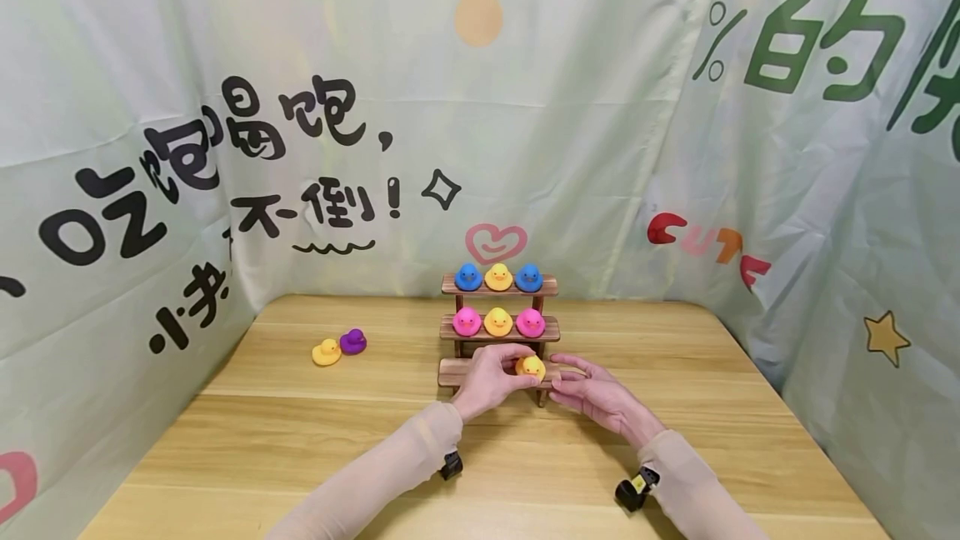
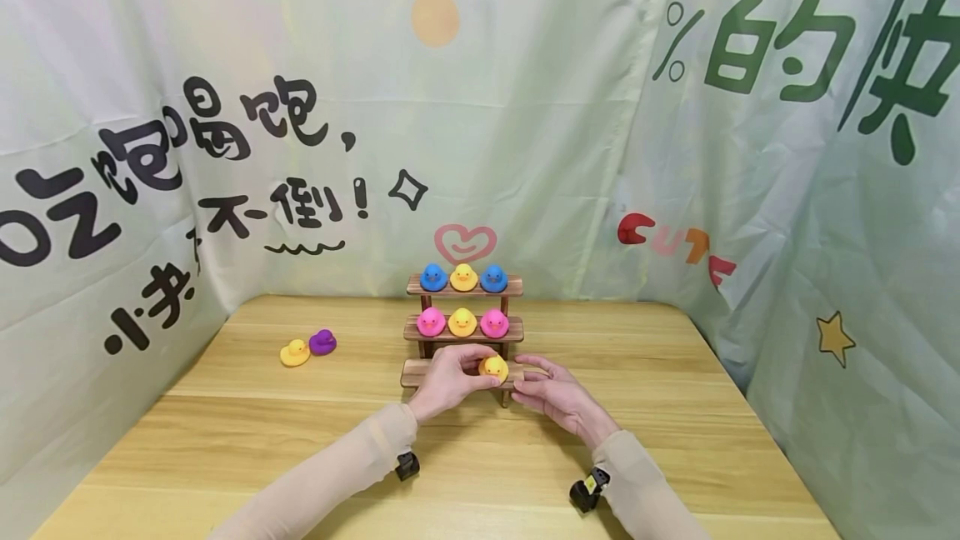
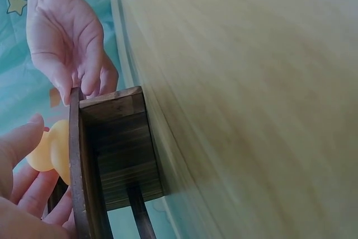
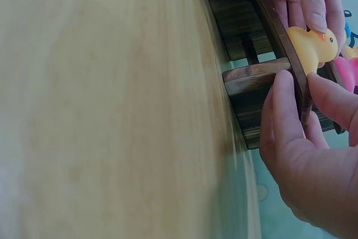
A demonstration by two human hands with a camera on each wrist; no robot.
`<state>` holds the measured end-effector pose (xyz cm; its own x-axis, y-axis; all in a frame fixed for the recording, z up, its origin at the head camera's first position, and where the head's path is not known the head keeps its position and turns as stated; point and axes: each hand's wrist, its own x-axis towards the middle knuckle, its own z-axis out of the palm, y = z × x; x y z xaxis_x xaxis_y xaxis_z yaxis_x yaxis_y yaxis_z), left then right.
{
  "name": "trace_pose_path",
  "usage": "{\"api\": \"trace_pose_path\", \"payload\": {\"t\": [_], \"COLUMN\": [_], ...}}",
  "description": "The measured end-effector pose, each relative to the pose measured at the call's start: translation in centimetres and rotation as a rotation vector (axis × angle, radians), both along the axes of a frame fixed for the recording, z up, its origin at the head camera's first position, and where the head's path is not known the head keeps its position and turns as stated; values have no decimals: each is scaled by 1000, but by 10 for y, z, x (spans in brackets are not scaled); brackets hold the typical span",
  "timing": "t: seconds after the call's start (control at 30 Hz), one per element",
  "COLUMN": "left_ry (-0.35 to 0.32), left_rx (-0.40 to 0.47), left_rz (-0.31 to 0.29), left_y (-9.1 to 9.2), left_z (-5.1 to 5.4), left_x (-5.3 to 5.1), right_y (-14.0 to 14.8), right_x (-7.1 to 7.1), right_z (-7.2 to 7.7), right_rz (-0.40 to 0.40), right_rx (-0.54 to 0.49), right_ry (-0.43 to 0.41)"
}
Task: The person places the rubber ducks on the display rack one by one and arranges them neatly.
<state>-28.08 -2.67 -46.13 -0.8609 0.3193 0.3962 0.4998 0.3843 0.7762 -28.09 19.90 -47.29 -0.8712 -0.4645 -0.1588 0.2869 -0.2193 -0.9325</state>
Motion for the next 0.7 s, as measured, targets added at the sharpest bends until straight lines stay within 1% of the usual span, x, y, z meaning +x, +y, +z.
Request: {"api": "trace_pose_path", "payload": {"t": [0.23, 0.47, 0.63, 0.7], "left_ry": [-12, -103, -145, -155], "left_rx": [20, 101, 116, 122], "left_rz": [-23, -61, -85, -85], "left_y": [-1, -7, -18, -24], "left_z": [-1, 0, 2, 3], "left_x": [0, 3, 5, 6], "right_y": [0, -1, -2, -2], "right_x": [1, 1, 1, 1], "right_z": [-2, -1, -1, -1], "right_rz": [-11, -8, -21, -22], "right_rx": [0, 11, 8, 5], "right_ry": [-7, -1, -15, -20]}}
